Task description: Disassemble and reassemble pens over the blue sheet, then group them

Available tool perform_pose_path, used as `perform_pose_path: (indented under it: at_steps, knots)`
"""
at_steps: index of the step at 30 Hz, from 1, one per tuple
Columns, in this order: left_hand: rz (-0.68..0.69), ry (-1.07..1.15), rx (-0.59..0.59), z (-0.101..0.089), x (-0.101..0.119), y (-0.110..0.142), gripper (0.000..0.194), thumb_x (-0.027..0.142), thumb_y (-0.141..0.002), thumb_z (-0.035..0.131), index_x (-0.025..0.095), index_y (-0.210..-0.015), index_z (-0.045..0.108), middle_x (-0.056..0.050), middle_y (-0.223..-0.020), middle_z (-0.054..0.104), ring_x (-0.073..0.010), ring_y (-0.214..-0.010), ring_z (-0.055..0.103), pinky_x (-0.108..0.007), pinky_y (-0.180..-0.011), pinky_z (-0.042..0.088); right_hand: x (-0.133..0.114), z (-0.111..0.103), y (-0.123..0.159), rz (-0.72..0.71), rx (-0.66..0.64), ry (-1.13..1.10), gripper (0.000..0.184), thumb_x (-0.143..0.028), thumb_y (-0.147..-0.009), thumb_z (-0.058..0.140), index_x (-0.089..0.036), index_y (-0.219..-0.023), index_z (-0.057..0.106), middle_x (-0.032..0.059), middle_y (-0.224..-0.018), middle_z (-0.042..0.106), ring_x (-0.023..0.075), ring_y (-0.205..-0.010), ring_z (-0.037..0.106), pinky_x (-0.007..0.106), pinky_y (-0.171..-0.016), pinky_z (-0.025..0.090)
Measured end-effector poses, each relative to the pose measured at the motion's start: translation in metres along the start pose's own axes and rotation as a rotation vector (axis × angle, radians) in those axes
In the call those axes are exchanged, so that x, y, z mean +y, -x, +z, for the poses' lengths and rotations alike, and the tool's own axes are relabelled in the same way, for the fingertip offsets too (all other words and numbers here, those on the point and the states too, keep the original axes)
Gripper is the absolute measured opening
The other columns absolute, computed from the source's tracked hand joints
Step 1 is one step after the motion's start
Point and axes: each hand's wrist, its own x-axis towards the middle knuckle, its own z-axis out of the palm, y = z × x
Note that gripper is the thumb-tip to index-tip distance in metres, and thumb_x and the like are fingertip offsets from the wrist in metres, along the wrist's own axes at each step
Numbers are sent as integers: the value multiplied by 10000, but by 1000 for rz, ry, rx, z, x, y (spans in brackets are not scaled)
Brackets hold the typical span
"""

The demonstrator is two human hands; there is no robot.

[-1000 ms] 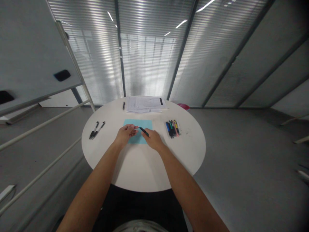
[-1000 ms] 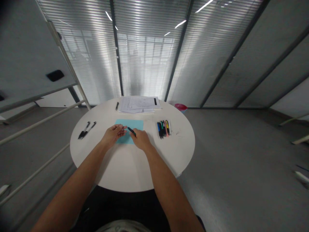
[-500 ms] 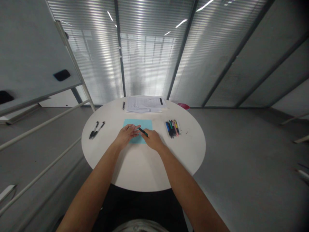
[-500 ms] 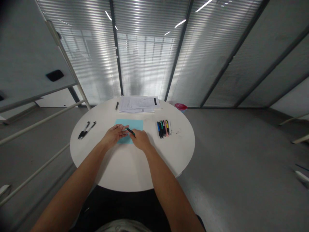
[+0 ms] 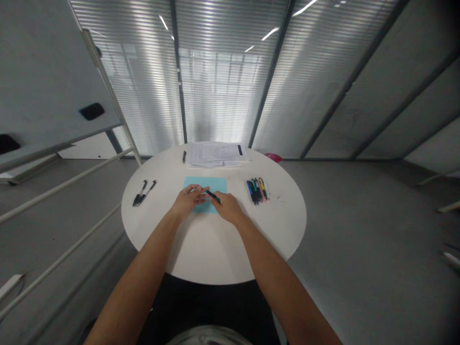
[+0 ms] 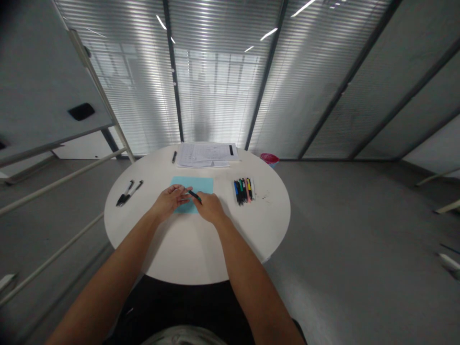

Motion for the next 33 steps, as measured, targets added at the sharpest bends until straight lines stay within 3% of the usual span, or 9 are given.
perform_pose_path:
  at_steps: [33]
  knots:
    - [6, -151, 36, 1, -3, -1, 323, 356, -681, 748, 159, -859, 564, -137, -1050, 677, -171, -765, 668, -306, -702, 492, 3, 5, -1, 24, -39, -22, 367, -430, -950, 372, -212, -1018, 659, 71, -898, 710, 173, -790, 629, 233, -616, 340]
